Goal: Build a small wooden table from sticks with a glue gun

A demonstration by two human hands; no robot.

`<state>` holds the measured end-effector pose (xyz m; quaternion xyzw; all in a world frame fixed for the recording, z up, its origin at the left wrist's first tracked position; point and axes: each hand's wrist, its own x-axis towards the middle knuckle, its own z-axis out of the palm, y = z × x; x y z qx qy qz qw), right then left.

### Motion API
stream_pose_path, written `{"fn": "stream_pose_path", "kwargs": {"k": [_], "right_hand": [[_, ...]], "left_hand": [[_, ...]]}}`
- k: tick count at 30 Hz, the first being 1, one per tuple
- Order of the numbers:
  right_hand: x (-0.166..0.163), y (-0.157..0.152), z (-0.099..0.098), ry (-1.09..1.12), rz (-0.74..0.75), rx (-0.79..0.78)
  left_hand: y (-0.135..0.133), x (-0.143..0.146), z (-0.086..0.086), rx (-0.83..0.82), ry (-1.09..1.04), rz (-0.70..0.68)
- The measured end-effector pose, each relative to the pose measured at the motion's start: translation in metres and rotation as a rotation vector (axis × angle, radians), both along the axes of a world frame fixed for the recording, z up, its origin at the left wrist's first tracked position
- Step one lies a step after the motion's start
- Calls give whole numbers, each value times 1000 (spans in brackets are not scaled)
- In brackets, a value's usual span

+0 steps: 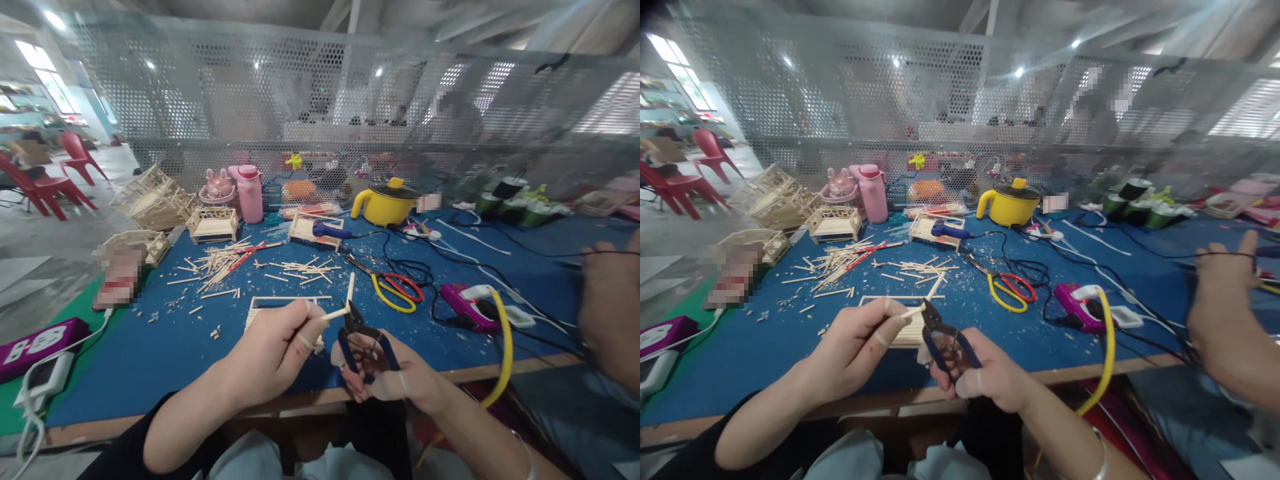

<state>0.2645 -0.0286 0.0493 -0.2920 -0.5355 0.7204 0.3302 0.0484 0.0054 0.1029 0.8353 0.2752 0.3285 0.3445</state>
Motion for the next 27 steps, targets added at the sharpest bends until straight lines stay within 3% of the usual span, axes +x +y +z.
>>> {"fn": "stream_pose_path", "kwargs": {"k": [4, 6, 7, 9, 13, 17, 20, 23, 27], "right_hand": [[13, -6, 5, 62, -23, -36], [29, -6, 11, 149, -143, -12], [37, -5, 14, 83, -243, 52], [48, 5, 16, -317, -393, 231], [39, 43, 1, -1349, -495, 502], [19, 79, -16, -1731, -514, 582], [12, 86, -12, -1731, -563, 769], [-1, 70, 4, -1454, -566, 1063], [-27, 43, 22, -1055, -339, 1253]], "left_hand": [[0, -23, -16, -53, -61, 39], [0, -43, -28, -160, -196, 180], [0, -53, -34, -195, -241, 251], [-2, -69, -43, -207, -161, 301], [-5, -73, -52, -51, 84, 218], [1, -65, -59, 115, 196, 207], [7, -64, -63, 228, 236, 307], [11, -61, -62, 364, 276, 389], [16, -43, -54, 547, 246, 349]]}}
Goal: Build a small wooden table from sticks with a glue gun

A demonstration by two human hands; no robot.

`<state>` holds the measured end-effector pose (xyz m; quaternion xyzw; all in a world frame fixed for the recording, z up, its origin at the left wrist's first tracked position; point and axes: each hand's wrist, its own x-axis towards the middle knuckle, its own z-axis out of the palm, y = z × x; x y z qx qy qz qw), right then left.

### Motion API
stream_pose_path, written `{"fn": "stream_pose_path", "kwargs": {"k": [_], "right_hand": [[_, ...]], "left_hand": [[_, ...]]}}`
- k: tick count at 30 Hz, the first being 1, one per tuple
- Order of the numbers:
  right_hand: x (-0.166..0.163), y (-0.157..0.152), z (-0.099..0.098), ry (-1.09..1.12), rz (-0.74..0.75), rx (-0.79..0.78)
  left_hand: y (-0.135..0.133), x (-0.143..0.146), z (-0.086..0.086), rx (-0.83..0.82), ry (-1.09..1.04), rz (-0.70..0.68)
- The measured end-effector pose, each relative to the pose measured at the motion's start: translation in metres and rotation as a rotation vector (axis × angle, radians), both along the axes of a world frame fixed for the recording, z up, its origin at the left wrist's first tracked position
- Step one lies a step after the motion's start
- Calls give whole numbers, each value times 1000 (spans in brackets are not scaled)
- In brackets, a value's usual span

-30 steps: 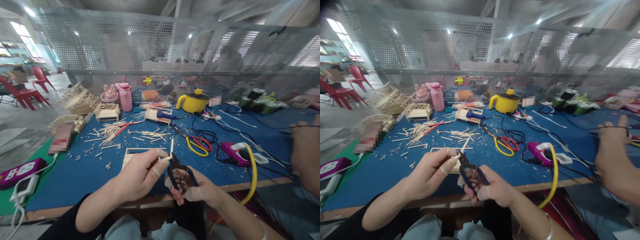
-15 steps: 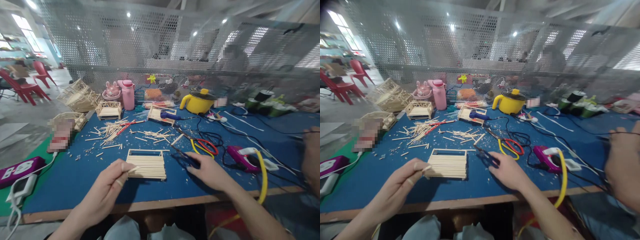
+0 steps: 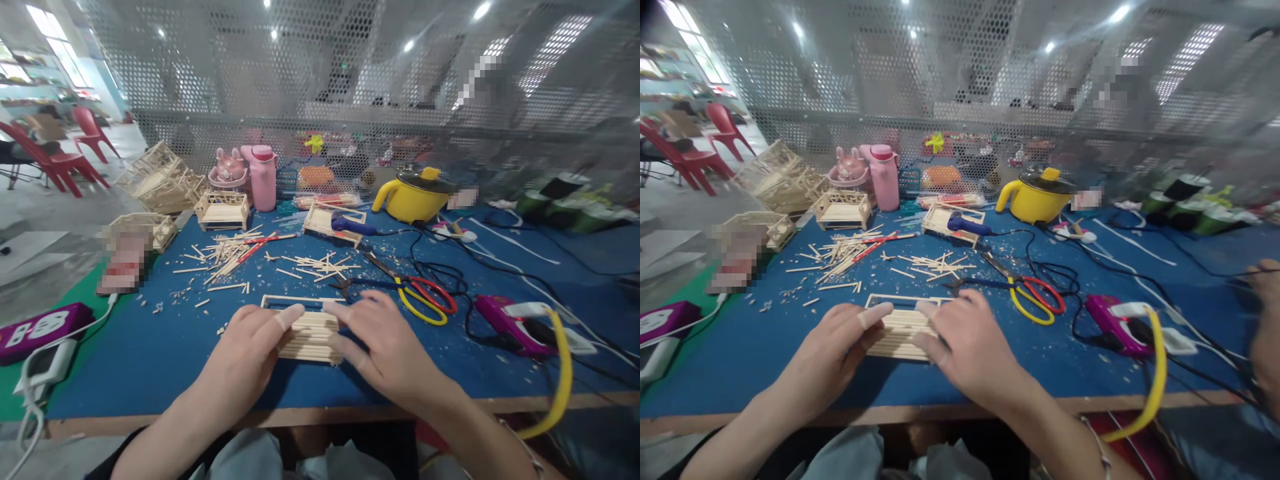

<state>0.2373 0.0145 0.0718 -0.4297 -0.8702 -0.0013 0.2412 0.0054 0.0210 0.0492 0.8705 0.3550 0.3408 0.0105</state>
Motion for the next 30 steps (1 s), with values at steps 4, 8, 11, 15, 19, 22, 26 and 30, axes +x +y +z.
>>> {"fn": "stream_pose_path", "kwargs": {"k": [4, 8, 11, 15, 19, 22, 26, 30], "right_hand": [[-8, 5, 7, 32, 127, -62], [7, 27, 9, 73, -44, -121], [18, 36, 0, 159, -136, -239], [19, 38, -21, 166, -99, -340], [13, 40, -32, 180, -43, -313], [12, 42, -34, 199, -22, -308], [11, 44, -32, 220, -12, -300], [9, 46, -32, 226, 3, -305]], "left_hand": [[12, 12, 9, 52, 11, -71], [24, -8, 12, -86, -108, 152], [22, -30, -1, -278, -293, 431], [5, -30, -26, -460, -392, 480], [-5, -9, -39, -593, -428, 448], [-5, -3, -40, -631, -388, 426], [-3, -5, -40, -624, -322, 380], [-3, -5, -41, -625, -293, 368]]}}
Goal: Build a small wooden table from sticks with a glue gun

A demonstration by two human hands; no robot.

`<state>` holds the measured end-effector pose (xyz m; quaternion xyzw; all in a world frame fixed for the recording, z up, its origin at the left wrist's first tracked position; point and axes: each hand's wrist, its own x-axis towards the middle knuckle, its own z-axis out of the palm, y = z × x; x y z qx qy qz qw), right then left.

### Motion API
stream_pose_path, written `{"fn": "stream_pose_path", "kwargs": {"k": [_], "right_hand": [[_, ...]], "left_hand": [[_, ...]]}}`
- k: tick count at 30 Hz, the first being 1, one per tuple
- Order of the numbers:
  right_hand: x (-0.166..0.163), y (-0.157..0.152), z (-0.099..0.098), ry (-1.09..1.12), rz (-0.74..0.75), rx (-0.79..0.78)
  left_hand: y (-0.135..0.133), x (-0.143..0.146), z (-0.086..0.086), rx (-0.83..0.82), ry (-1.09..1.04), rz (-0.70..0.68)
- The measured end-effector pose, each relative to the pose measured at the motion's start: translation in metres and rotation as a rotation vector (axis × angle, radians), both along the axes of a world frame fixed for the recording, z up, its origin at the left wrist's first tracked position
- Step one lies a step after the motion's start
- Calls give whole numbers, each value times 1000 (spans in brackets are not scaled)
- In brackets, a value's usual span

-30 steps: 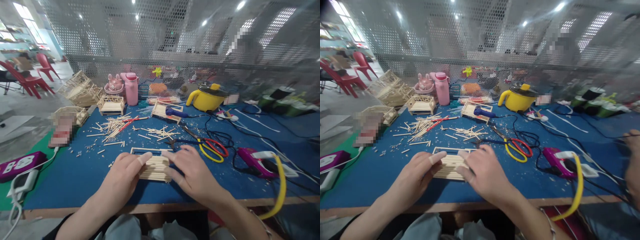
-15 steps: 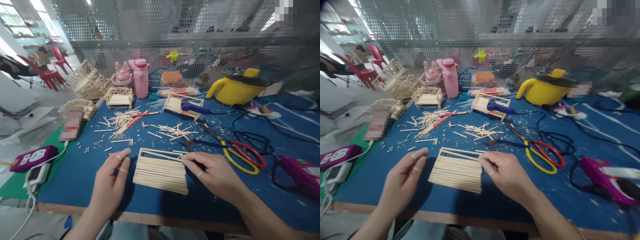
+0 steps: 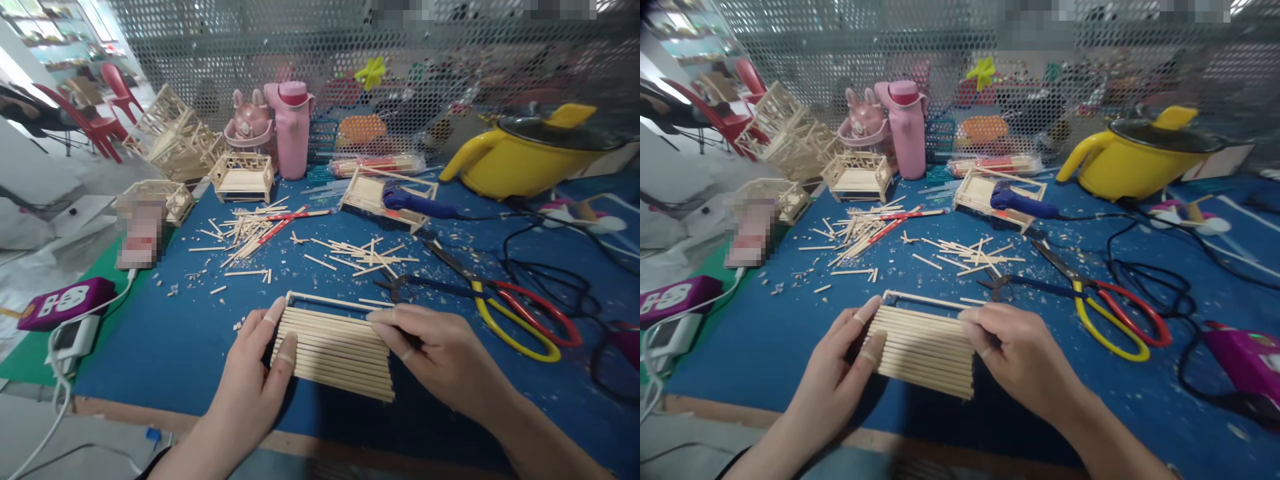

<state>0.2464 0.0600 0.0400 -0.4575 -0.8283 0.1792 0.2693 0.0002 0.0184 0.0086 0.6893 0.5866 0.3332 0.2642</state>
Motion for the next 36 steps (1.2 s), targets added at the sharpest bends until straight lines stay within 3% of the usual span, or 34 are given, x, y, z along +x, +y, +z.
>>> {"fn": "stream_pose_path", "kwargs": {"k": [16, 28, 36], "right_hand": [[16, -3, 3, 20, -53, -277], [17, -5, 2, 43, 65, -99], [13, -6, 4, -72, -33, -111]], "left_hand": [[-2, -1, 0, 83, 195, 45], [-3, 0, -5, 25, 176, 67], [-2, 17, -5, 11, 29, 132]]}}
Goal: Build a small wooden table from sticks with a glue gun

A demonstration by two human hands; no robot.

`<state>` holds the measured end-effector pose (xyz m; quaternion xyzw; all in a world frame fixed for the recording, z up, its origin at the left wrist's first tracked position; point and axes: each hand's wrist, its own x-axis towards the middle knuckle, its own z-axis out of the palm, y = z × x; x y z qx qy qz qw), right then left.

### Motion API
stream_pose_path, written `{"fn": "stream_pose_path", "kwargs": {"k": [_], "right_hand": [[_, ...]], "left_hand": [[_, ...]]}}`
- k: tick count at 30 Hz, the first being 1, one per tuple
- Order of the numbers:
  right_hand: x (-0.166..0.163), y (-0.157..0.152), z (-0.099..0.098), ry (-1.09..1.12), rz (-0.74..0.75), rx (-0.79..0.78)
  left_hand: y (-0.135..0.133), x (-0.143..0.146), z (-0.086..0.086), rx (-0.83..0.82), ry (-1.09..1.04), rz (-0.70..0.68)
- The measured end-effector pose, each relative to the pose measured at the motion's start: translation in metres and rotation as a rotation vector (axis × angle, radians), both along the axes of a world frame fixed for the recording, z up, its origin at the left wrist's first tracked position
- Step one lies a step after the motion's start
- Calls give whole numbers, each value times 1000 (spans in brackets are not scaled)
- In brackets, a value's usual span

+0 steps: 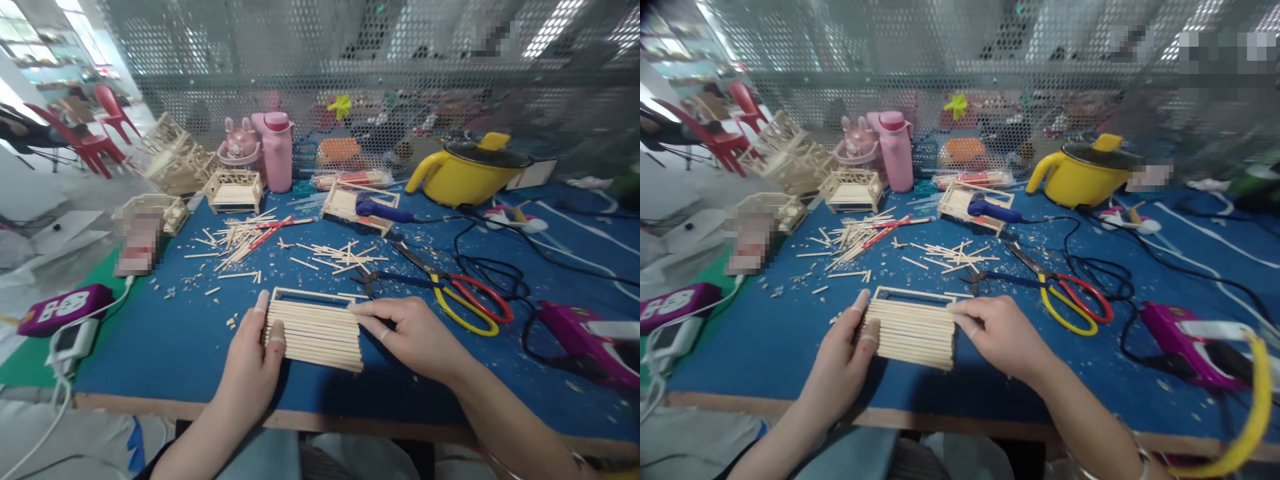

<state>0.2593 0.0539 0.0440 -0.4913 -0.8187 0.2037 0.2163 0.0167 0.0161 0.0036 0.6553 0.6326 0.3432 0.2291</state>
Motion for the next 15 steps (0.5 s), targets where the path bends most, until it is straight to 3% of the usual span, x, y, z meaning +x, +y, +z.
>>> {"fn": "stream_pose_path", "kwargs": {"k": [5, 8, 11, 15], "right_hand": [[-10, -12, 5, -42, -123, 11], [-20, -22, 3, 9, -205, -3], [-29, -29, -3, 79, -309, -7], [-41, -36, -17, 225, -483, -14]], "left_hand": [[-5, 2, 1, 17, 6, -19], [-13, 0, 0, 49, 130, 14], [-17, -2, -1, 68, 281, 47], [-16, -1, -1, 88, 328, 43]]}}
